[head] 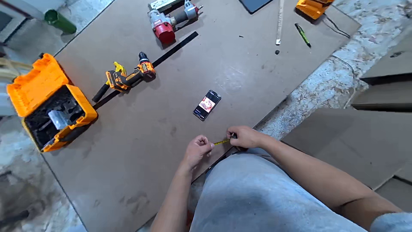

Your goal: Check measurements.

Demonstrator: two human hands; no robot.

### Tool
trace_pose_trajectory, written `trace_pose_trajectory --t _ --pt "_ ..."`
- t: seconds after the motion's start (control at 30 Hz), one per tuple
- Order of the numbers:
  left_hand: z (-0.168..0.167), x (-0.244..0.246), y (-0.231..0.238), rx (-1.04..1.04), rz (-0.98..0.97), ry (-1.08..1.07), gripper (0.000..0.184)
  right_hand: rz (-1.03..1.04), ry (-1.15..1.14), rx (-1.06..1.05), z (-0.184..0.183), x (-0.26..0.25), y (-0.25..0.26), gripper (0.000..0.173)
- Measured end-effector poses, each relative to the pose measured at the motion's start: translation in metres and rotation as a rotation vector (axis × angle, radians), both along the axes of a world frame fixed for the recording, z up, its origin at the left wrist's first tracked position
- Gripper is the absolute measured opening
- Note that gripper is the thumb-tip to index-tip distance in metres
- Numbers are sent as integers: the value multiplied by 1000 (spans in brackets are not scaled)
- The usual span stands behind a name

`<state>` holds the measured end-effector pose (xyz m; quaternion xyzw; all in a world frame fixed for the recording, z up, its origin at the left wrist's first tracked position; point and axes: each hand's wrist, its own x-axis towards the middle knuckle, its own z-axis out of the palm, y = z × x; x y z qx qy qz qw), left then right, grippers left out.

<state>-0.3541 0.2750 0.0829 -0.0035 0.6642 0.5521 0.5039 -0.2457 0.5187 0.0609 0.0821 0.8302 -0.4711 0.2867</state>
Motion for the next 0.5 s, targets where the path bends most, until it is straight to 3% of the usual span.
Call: trace_pose_trajectory --t 0.1,0.27,0.37,0.5 --pt "-5 -3 26 -134 221 46 18 58 32 -63 -21 -33 44 20" --pt "-53 -44 65 -315 586 14 46 -303 -19 -116 -57 -103 109 29" --pt "-65 -60 83 -325 658 7 54 -300 -71 -126 -72 -139 119 32" --pt "-60 -79 102 -336 661 -25 49 -275 -85 -150 -72 -158 109 31"
